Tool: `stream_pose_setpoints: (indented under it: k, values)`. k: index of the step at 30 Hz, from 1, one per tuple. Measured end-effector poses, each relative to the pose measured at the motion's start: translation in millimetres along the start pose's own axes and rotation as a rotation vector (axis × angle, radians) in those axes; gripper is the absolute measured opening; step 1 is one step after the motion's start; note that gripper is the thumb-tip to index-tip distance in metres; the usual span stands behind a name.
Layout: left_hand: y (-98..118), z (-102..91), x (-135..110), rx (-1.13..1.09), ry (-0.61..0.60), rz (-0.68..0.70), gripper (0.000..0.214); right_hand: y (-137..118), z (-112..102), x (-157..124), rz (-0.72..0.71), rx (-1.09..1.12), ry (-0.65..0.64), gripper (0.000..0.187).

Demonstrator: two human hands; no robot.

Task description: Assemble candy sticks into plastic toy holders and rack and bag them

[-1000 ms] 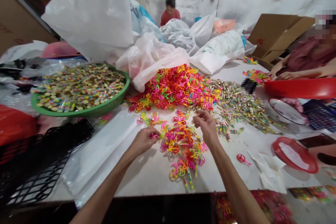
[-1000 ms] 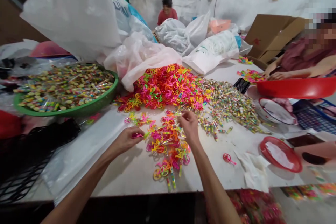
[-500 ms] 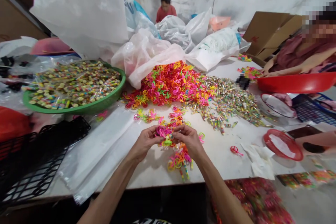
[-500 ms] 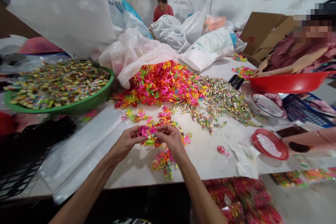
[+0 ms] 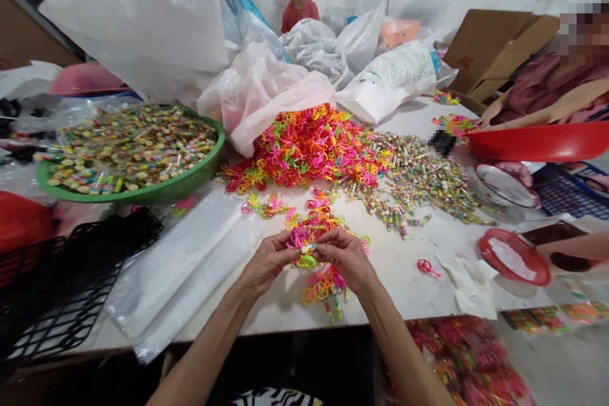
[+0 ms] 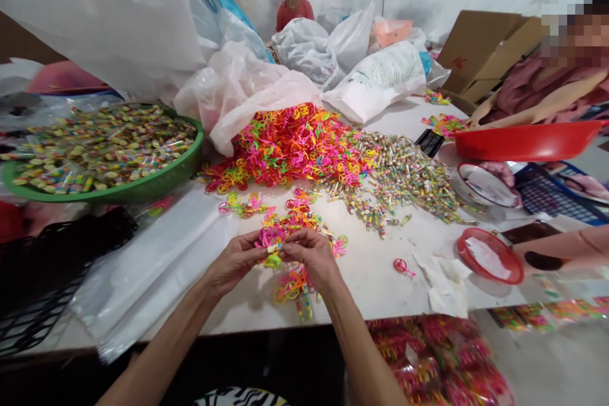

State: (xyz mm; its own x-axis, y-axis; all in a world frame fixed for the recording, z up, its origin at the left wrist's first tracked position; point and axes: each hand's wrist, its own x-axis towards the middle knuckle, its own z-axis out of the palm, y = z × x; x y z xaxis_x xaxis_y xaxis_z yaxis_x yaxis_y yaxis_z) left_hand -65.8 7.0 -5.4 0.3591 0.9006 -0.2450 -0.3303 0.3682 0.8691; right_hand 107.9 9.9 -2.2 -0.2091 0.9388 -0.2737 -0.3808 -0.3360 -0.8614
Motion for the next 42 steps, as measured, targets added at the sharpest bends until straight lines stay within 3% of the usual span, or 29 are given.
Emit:
stream_pose_setpoints:
  k: [5,12,19,23,25,28,30,33,35,40,42]
  values:
    - [2,-0.1,-1,0.027,0.003,-0.020,0.033,-1,-6,1,0.004,-0.064,0.063,0.021]
    - [-7,-3.3,-2,-0.064,-0.092,-0.110,0.032,6,-12,-4,0.089,-0.023,-0.067,0.019]
    - [-18,-3.0,-2,0.161,0.025,0.011,0.030,8,-7,-12,-0.129,-0.362,-0.002,0.014]
    - [-6,-7.7,6,0.356,-0.014,0.064,0.042,-1,-4,-2,-0.154,-0.425,0.029,0.015]
    - [6,-21.4,16,0.639,0.096,0.158,0.044,-9,-8,5,-0.223,-0.569,0.084,0.019]
    - [28,-56.4,35,1.110,0.417,0.240,0.034,-22,-23,13,-0.382,-0.889,0.234,0.030]
    - [39,-81.6,46,1.203,0.543,0.216,0.030,-27,-37,13,-0.412,-0.982,0.329,0.035]
    - [45,-106.1,56,1.158,0.587,0.193,0.022,-28,-61,7,-0.329,-0.941,0.408,0.036]
    - [42,-109.4,56,1.091,0.604,0.209,0.019,-24,-75,1,-0.271,-0.896,0.441,0.036]
    - [27,-89.1,40,0.800,0.616,0.229,0.029,-18,-97,-4,-0.199,-0.870,0.466,0.035]
    - [23,-78.9,32,0.423,0.556,0.169,0.034,-17,-103,-1,-0.193,-0.888,0.467,0.035]
